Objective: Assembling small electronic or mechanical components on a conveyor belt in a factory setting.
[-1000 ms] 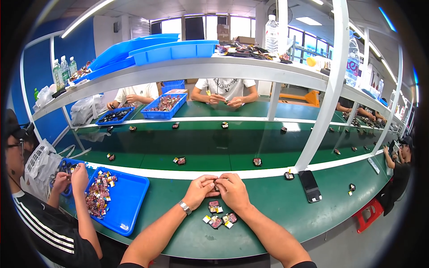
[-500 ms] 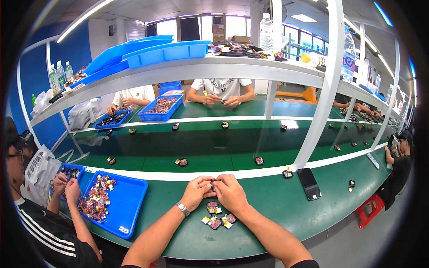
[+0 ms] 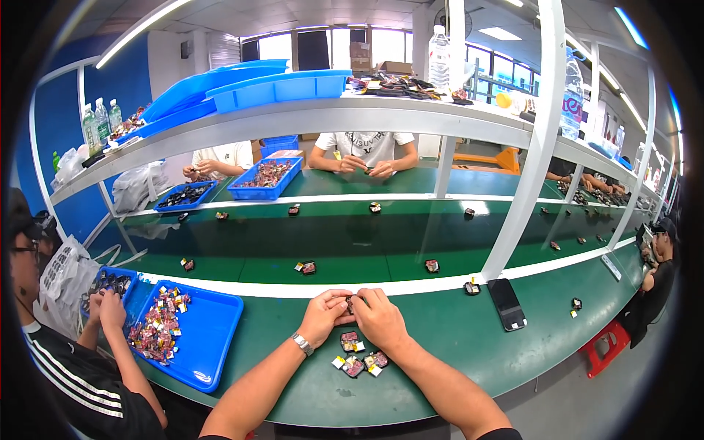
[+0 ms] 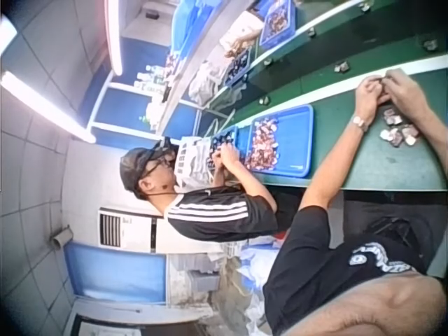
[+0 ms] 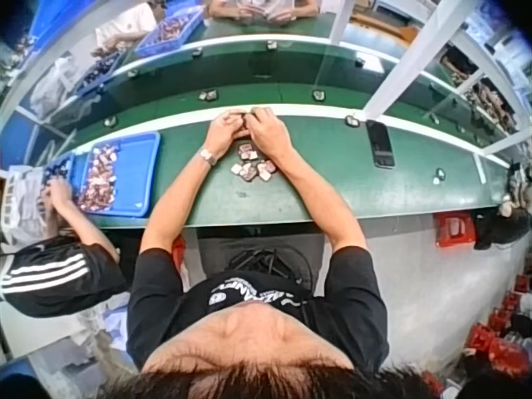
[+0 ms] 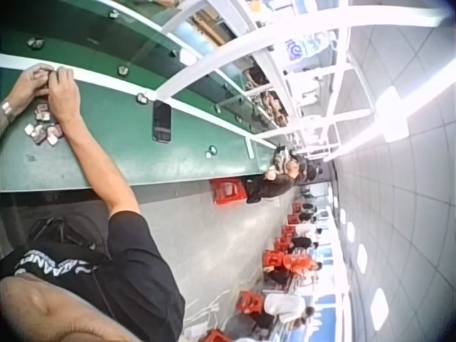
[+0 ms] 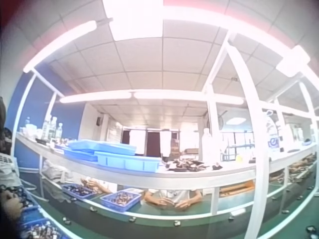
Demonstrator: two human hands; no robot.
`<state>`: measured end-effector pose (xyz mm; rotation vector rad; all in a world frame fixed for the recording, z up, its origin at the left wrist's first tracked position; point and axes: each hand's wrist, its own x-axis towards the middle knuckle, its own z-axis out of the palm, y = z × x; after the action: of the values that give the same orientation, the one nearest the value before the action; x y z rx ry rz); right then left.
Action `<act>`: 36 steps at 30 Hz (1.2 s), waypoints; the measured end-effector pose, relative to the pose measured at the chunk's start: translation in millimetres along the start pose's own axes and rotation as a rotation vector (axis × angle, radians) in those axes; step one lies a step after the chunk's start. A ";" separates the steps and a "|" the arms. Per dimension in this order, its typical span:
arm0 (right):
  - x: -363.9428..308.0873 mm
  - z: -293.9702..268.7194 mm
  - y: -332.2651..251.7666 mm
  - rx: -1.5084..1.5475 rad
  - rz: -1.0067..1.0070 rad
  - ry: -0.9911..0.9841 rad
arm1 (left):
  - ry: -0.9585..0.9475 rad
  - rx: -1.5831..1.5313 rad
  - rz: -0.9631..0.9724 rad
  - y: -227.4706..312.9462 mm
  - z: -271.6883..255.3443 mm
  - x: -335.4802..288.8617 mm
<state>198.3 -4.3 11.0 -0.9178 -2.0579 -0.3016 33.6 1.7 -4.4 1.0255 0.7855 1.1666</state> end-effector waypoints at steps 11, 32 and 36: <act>-0.8 4.6 -4.0 0.017 0.078 0.010 | 0.009 -0.003 -0.004 -2.8 -0.8 1.7; -2.1 4.1 11.0 0.656 0.554 0.041 | 0.036 0.284 0.198 -11.1 5.7 4.8; -0.6 10.6 18.2 0.684 0.636 0.027 | 0.072 0.250 0.168 -8.9 3.7 2.2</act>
<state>204.9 13.5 2.1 -1.0405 -1.5550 0.6820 40.6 2.4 -11.4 1.2812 0.9326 1.2756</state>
